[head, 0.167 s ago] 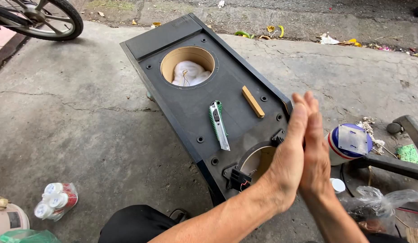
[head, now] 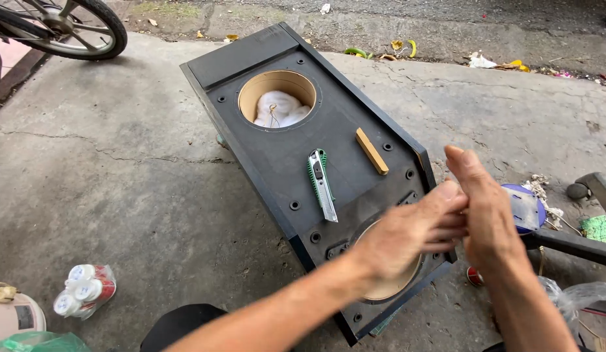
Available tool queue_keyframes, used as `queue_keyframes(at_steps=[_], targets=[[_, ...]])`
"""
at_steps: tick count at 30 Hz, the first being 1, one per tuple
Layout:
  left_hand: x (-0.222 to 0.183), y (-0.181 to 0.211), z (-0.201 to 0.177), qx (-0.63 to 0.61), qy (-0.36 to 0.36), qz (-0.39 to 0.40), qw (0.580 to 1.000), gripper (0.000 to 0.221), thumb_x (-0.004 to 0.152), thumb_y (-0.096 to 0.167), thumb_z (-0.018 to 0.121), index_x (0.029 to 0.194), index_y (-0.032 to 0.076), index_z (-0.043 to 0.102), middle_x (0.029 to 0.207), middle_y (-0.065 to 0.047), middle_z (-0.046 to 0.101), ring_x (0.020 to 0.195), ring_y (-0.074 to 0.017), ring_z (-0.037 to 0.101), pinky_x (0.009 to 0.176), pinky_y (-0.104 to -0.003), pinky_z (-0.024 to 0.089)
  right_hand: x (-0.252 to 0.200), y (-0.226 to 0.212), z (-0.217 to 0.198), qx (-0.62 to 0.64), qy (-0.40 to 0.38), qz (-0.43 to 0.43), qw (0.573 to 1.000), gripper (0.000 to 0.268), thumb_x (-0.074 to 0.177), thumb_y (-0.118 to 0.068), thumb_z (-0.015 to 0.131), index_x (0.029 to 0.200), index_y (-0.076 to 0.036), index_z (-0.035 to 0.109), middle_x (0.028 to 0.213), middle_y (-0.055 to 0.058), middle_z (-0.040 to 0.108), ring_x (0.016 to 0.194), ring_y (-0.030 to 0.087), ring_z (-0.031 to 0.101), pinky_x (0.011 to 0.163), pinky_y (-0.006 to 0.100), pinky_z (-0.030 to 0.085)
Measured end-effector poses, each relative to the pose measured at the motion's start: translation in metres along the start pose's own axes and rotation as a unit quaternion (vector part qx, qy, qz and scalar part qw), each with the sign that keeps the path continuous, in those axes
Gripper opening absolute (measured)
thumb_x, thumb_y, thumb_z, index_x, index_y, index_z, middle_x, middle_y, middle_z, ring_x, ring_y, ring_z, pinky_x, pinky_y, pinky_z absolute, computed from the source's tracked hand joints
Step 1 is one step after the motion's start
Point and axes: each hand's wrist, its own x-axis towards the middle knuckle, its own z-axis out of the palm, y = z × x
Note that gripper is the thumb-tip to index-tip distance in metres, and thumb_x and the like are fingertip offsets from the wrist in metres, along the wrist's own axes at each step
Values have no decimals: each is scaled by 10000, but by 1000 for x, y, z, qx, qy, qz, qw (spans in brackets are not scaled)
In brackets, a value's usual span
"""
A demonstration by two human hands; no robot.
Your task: Repairing a speaker by applying glue to components and preparing wires for assembly.
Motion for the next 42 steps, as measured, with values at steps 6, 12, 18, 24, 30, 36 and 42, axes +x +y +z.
queue_keyframes(at_steps=[6, 12, 18, 24, 30, 36, 42], targets=[[15, -34, -159, 691, 58, 182, 697, 548, 981, 69, 533, 1521, 121, 608, 1429, -187, 679, 1213, -389, 659, 983, -527, 543, 4, -10, -17, -126, 25, 107, 986, 799, 992, -417, 554, 1730, -165, 378, 1692, 81, 555, 1562, 225, 515, 1279, 443, 345], [37, -69, -231, 831, -32, 236, 503, 664, 905, 8, 727, 1531, 155, 563, 1626, -83, 552, 1516, -369, 495, 1238, -565, 405, 3, 0, -31, -214, 21, 94, 972, 863, 987, -403, 592, 1766, -187, 290, 1745, 60, 480, 1558, 344, 488, 1245, 522, 385], [41, -53, -225, 819, 34, 275, 502, 294, 844, 232, 814, 1117, 189, 715, 997, 0, 736, 1029, -261, 690, 995, -459, 503, 3, 19, -42, -227, -13, 106, 968, 797, 999, -397, 598, 1738, -224, 354, 1737, 42, 494, 1559, 314, 502, 1266, 540, 420], [9, 15, -78, 337, 198, -108, 914, 473, 818, 489, 845, 1116, 143, 720, 1035, -21, 843, 870, -125, 801, 815, -263, 685, -33, 1, -5, -96, -96, 195, 971, 585, 963, -418, 627, 1531, -324, 730, 1636, -63, 735, 1512, 116, 639, 1291, 423, 456], [2, -1, -27, 101, 210, -162, 959, 373, 904, 368, 852, 956, 62, 645, 740, -65, 632, 574, -151, 555, 612, -319, 488, -52, 31, 3, 191, -196, 188, 943, 365, 1060, -255, 611, 1241, 25, 762, 964, 219, 775, 817, 281, 703, 806, 397, 568], [6, -22, -34, 93, 176, -168, 965, 314, 958, 356, 791, 1112, 95, 874, 923, -17, 742, 808, -129, 602, 755, -306, 553, -58, 66, -12, 208, -200, 178, 941, 315, 1115, -308, 620, 1010, -18, 681, 854, 152, 711, 629, 235, 611, 535, 336, 377], [13, -37, -26, 59, 151, -181, 970, 287, 932, 335, 854, 984, 53, 872, 862, -32, 698, 796, -138, 595, 783, -294, 564, -62, 68, -18, 170, -116, 207, 956, 441, 1077, -420, 665, 938, -2, 689, 676, 144, 596, 517, 210, 437, 460, 317, 263]])
